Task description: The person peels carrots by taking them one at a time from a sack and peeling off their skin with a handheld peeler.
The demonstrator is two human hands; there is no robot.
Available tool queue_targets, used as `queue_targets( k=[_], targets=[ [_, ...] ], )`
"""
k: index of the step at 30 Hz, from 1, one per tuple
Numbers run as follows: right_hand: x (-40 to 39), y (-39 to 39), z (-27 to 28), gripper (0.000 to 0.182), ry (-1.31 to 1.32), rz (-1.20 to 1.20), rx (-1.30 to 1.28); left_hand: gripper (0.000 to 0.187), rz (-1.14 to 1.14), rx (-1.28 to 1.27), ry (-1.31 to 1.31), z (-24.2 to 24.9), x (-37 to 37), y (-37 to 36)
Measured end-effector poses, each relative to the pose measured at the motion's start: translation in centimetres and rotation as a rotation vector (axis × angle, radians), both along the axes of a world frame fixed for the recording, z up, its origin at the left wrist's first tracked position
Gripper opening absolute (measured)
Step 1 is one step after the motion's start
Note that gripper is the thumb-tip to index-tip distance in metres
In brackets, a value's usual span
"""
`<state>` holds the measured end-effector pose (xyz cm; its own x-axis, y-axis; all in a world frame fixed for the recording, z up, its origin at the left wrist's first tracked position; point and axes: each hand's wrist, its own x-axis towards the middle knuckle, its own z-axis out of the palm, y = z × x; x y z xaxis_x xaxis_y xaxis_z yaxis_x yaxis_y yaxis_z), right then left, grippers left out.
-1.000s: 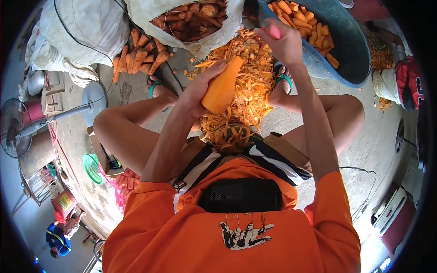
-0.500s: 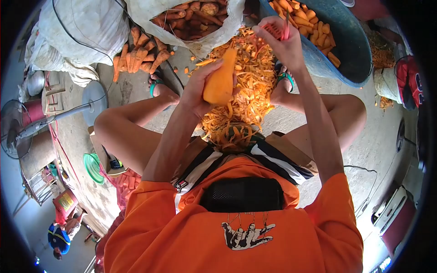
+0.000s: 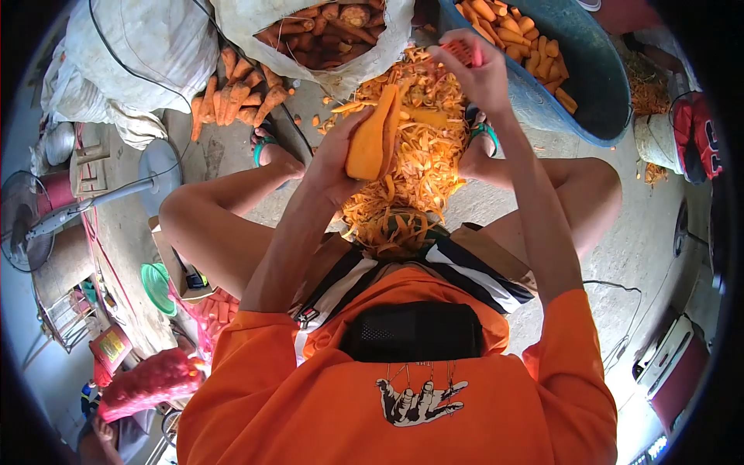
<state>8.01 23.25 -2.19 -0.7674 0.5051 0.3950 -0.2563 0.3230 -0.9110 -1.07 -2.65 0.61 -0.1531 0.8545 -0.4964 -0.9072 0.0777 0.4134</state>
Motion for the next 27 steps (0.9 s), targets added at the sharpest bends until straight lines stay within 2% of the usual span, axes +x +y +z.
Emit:
queue_targets(
  k=[3,4,6,7,8,10,11,12,14,15,16,18,19,20,22,23,24,26,27],
  targets=[
    [0.4,1.7,0.0,0.025,-0.033,-0.103,-0.019,0.041,0.104,-0.140,-0.104,2.1,1.1,0.8],
    [0.6,1.4,0.5,0.025,-0.037,-0.100,-0.016,0.041,0.107,-0.137,-0.108,0.7,1.4,0.7],
    [1.2,0.4,1.5,0.024,-0.144,-0.110,0.220,0.043,0.021,-0.268,0.095,-2.4,1.7,0.5],
    [1.4,-0.2,2.5,0.025,-0.182,-0.104,0.226,0.049,-0.036,-0.378,0.289,-3.0,1.9,0.6],
    [1.2,0.0,2.6,0.025,-0.175,-0.102,0.220,0.049,-0.033,-0.384,0.295,-3.5,1.5,0.2],
    [1.7,1.2,2.4,0.024,-0.222,-0.121,0.271,0.067,-0.288,-0.377,1.563,-2.7,0.3,-0.4],
    [2.0,1.5,2.4,0.023,-0.223,-0.143,0.230,0.079,-0.237,-0.225,1.660,1.0,-0.3,-0.6],
    [2.4,2.1,2.1,0.023,-0.232,-0.149,0.226,0.079,-0.247,-0.220,1.654,2.5,-0.9,-0.6],
    [2.8,3.2,1.8,0.023,-0.213,-0.166,0.236,0.075,0.193,0.090,1.215,4.0,-1.9,-0.7],
    [2.8,3.1,1.9,0.023,-0.198,-0.169,0.172,0.073,0.353,0.158,0.992,3.7,-2.3,-0.2],
    [2.7,3.1,1.9,0.023,-0.188,-0.159,0.174,0.073,0.364,0.156,1.002,2.5,-2.7,0.2],
    [2.2,2.8,1.8,0.021,-0.244,-0.154,0.123,0.066,0.384,0.189,0.226,-0.4,-3.1,1.0],
    [1.8,2.0,2.4,0.019,-0.235,-0.093,0.035,0.058,0.315,0.207,0.211,0.0,-3.0,1.9],
    [1.6,1.2,2.8,0.019,-0.230,-0.085,0.036,0.058,0.322,0.207,0.216,-0.5,-3.2,2.3],
    [1.6,0.1,3.6,0.018,-0.219,0.013,0.140,0.052,0.400,0.078,0.457,-1.3,-3.2,3.2],
    [1.7,0.6,2.8,0.019,-0.315,0.024,0.180,0.044,0.413,0.109,0.548,-1.6,-3.6,2.9],
    [1.8,0.4,3.1,0.019,-0.317,0.023,0.180,0.044,0.413,0.109,0.547,-1.3,-4.0,2.8],
    [2.0,-0.7,3.4,0.018,-0.436,0.048,0.191,0.039,0.276,0.119,0.874,-0.8,-4.7,2.7],
    [2.0,-1.4,3.6,0.018,-0.451,0.065,0.184,0.039,0.272,0.116,0.876,-1.2,-4.4,2.7]
  ],
)
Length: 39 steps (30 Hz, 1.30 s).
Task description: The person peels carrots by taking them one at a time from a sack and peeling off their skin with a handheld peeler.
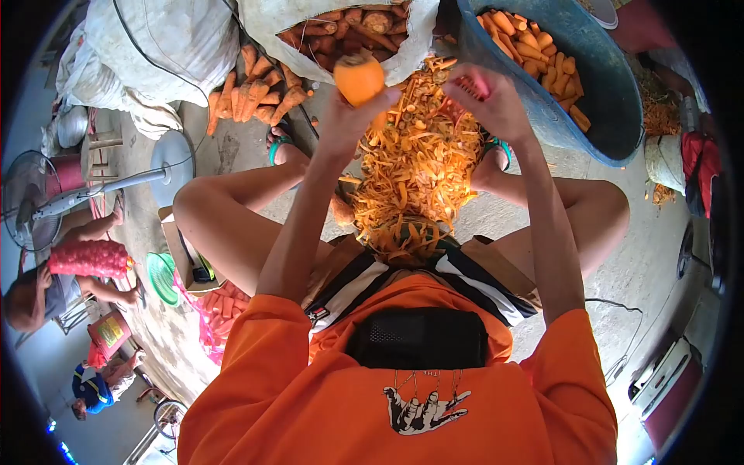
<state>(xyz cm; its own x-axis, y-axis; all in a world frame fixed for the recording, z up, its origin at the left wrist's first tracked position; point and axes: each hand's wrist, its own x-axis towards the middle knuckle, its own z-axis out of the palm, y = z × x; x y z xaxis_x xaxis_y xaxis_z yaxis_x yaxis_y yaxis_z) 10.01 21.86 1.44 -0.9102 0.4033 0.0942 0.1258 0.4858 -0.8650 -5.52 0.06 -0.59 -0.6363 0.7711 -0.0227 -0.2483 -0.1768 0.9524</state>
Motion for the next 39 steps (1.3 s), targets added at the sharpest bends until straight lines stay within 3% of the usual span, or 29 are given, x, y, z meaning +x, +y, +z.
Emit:
queue_targets(
  k=[2,4,7,9,12,14,17,19,21,23,25,26,28,30,32,33,35,36,38,39],
  targets=[
    [-0.1,-1.1,0.5,0.019,-0.076,0.110,0.148,0.033,0.112,-0.177,0.186,-1.2,1.1,0.5],
    [-0.2,-2.5,1.1,0.024,-0.148,0.235,0.320,0.031,0.152,-0.177,0.209,-2.1,2.2,0.9],
    [-0.2,-4.5,0.6,0.030,-0.173,0.200,0.315,0.027,0.203,-0.210,0.240,-2.4,3.0,1.1],
    [0.0,-5.1,0.3,0.031,-0.184,0.174,0.313,0.034,0.179,-0.277,0.337,-2.5,3.0,1.0],
    [-0.3,-5.7,-0.6,0.027,-0.073,0.132,0.339,0.033,0.234,-0.320,0.404,-3.0,3.1,1.0],
    [-0.5,-5.9,0.1,0.022,-0.203,0.141,0.220,0.033,0.213,-0.291,0.444,-3.0,3.0,1.0],
    [-0.6,-6.5,-1.0,0.021,-0.047,0.070,0.291,0.030,0.159,-0.232,0.476,-1.9,3.2,0.9],
    [-1.3,-5.4,-2.1,0.022,-0.144,0.089,0.251,0.028,0.125,-0.203,0.470,-1.9,3.1,0.7],
    [-1.7,-4.6,-2.9,0.023,-0.245,0.112,0.210,0.031,0.032,-0.353,0.277,-3.1,2.6,-0.1],
    [-2.3,-3.9,-3.1,0.028,-0.429,0.227,0.222,0.030,0.005,-0.344,0.236,-5.0,1.9,-0.1],
    [-2.1,-3.3,-5.6,0.031,-0.425,0.205,0.296,0.030,-0.041,-0.348,0.200,-5.2,1.6,-0.5],
    [-2.0,-2.8,-7.1,0.034,-0.422,0.183,0.376,0.030,-0.091,-0.300,-0.158,-5.0,1.7,-0.9],
    [-0.4,2.1,-11.9,0.034,-0.570,0.185,0.321,0.030,-0.150,-0.250,-0.501,-4.1,1.8,-1.0],
    [-0.2,2.9,-12.2,0.033,-0.719,0.214,0.257,0.031,-0.395,-0.111,0.023,-3.2,1.8,-2.4],
    [-0.3,3.3,-7.6,0.028,-0.627,-0.003,0.294,0.031,-0.334,-0.231,0.071,-3.1,0.6,-2.7],
    [-0.1,2.7,-6.4,0.028,-0.630,0.010,0.300,0.031,-0.287,-0.356,0.109,-3.3,0.4,-2.8],
    [-0.1,0.8,-4.4,0.022,-0.244,0.036,0.238,0.030,-0.263,-0.347,0.126,-3.3,0.3,-2.2],
    [-0.1,-0.2,-3.2,0.022,-0.249,0.019,0.238,0.032,-0.245,-0.345,0.168,-3.4,0.2,-1.7],
    [-0.1,-2.0,-1.3,0.023,-0.150,0.294,0.275,0.033,-0.238,-0.338,0.199,-3.7,0.6,-0.9],
    [0.1,-2.6,-1.3,0.023,-0.157,0.292,0.277,0.035,-0.233,-0.346,0.231,-3.5,0.8,-0.6]
  ],
)
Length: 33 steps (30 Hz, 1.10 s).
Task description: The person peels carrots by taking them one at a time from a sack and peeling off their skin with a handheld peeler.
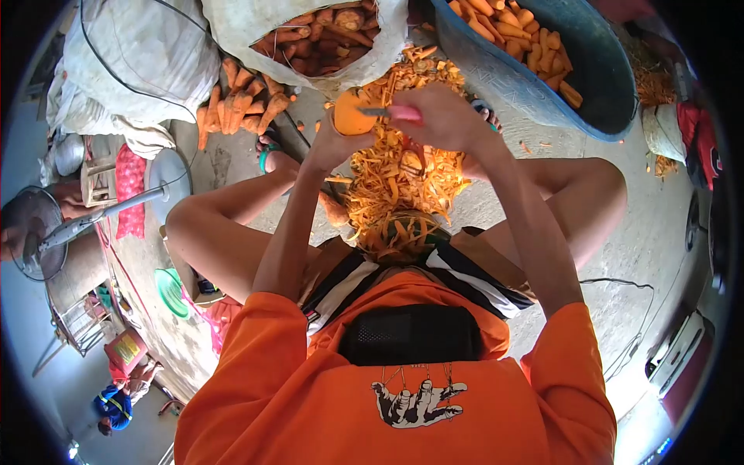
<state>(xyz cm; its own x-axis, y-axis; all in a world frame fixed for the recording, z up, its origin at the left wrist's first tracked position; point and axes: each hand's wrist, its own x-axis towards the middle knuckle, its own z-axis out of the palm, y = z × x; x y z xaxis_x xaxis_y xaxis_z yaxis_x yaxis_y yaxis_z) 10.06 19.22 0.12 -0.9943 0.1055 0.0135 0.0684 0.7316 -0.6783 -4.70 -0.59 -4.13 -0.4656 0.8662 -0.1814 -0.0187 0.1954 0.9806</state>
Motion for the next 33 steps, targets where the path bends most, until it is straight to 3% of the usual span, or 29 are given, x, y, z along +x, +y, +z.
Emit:
queue_targets(
  k=[5,7,9,13,14,16,20,29,31,33],
  targets=[
    [-0.5,-1.4,-2.1,0.022,0.031,-0.081,0.079,0.037,-0.070,0.010,0.002,1.0,-0.1,-0.1],
    [-0.7,0.5,-3.9,0.023,-0.020,-0.130,0.070,0.034,-0.188,0.012,0.215,0.9,-0.4,-0.6],
    [-0.6,4.7,-6.2,0.028,-0.539,-0.181,0.079,0.034,-0.170,0.050,0.188,1.8,0.4,-0.6],
    [0.4,4.4,-4.0,0.031,-0.263,-0.333,0.121,0.037,-0.014,0.012,0.009,0.8,-0.3,-1.5],
    [0.3,3.2,-2.4,0.031,-0.262,-0.321,0.129,0.037,-0.002,0.018,0.009,0.6,-0.5,-1.4],
    [0.1,0.6,0.2,0.026,0.003,-0.157,-0.060,0.036,0.045,0.057,0.075,0.8,-0.9,-1.1],
    [0.0,-2.7,2.0,0.022,0.022,-0.039,-0.022,0.034,0.067,0.080,0.139,0.7,-0.3,-0.3],
    [-0.5,-2.2,-2.3,0.026,0.008,-0.223,0.086,0.037,0.007,0.117,0.169,2.2,0.6,-0.5],
    [-0.8,2.9,-6.3,0.032,-0.493,-0.204,0.008,0.037,-0.138,0.019,0.409,3.2,1.2,-1.0],
    [0.0,5.7,-7.2,0.037,-0.619,-0.228,0.008,0.035,-0.093,0.020,0.357,2.7,0.8,-1.1]
  ],
)
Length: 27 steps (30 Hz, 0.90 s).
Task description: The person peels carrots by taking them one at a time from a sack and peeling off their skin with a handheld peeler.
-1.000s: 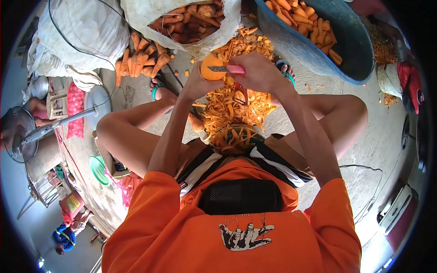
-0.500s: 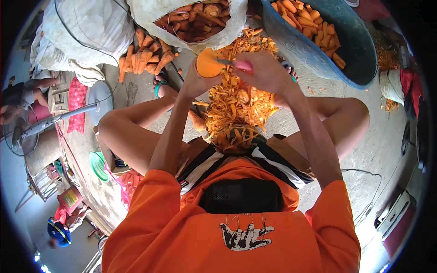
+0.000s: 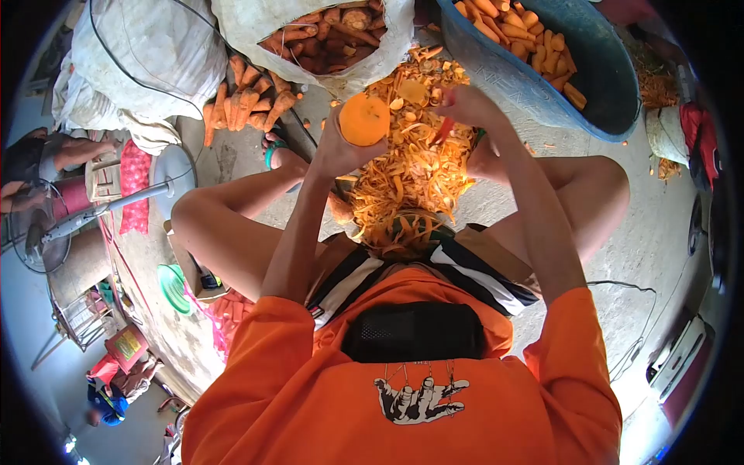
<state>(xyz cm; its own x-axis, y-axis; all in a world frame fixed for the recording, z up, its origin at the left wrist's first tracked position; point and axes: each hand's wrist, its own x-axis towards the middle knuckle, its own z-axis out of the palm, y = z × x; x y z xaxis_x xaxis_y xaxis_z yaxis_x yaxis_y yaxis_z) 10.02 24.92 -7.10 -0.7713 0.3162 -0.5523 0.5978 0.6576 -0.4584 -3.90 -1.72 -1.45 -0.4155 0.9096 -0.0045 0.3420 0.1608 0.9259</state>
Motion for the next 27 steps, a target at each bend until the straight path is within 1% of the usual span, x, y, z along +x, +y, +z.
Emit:
queue_targets(
  k=[1,2,3,4,5,6,7,8,9,13,16,18,21,24,26,27],
  targets=[
    [0.0,0.0,0.2,0.037,0.004,0.006,0.001,0.034,0.064,0.016,-0.060,-0.2,-0.2,-0.1],
    [0.5,0.2,0.5,0.035,0.107,-0.059,0.058,0.034,0.075,0.023,-0.059,-0.4,-0.2,-0.2],
    [0.9,0.0,1.7,0.033,0.210,-0.120,0.115,0.034,0.152,0.113,-0.139,0.9,0.3,0.2],
    [1.0,-0.5,2.8,0.033,0.211,-0.105,0.122,0.034,0.229,0.205,-0.217,1.7,0.5,0.4],
    [1.0,-1.5,3.5,0.032,0.357,-0.064,0.091,0.034,0.234,0.211,-0.214,1.6,0.2,0.5],
    [1.1,-2.7,4.4,0.030,0.501,-0.036,0.056,0.042,0.216,0.128,-0.163,1.4,-0.4,0.7],
    [1.1,-4.0,5.4,0.030,0.497,-0.049,0.055,0.049,0.194,0.042,-0.116,1.0,-0.7,0.8],
    [0.9,-5.3,6.8,0.028,0.562,0.001,0.036,0.049,0.184,0.037,-0.122,0.5,-0.6,1.0],
    [0.7,-6.4,7.8,0.027,0.628,0.058,0.018,0.049,0.215,0.101,-0.159,0.0,-0.4,1.2],
    [0.4,-8.5,8.9,0.025,0.607,0.141,0.105,0.051,0.334,0.278,-0.202,-1.3,0.7,1.7],
    [0.5,-9.1,8.6,0.024,0.603,0.119,0.112,0.049,0.365,0.214,-0.219,-1.4,1.4,1.9],
    [0.4,-9.5,8.6,0.020,0.587,0.095,0.120,0.049,0.393,0.213,-0.242,-1.5,1.9,1.9],
    [0.3,-9.9,8.8,0.024,0.511,0.090,0.081,0.048,0.434,0.233,-0.271,-1.7,2.4,2.1],
    [0.1,-10.0,8.9,0.024,0.497,0.101,0.067,0.046,0.448,0.245,-0.266,-1.6,2.4,2.1],
    [0.0,-9.9,8.4,0.021,0.548,0.108,0.074,0.046,0.446,0.234,-0.256,-1.6,2.2,2.0],
    [-0.1,-9.8,7.8,0.019,0.597,0.118,0.080,0.048,0.392,0.207,-0.193,-1.3,2.2,1.8]
  ],
)
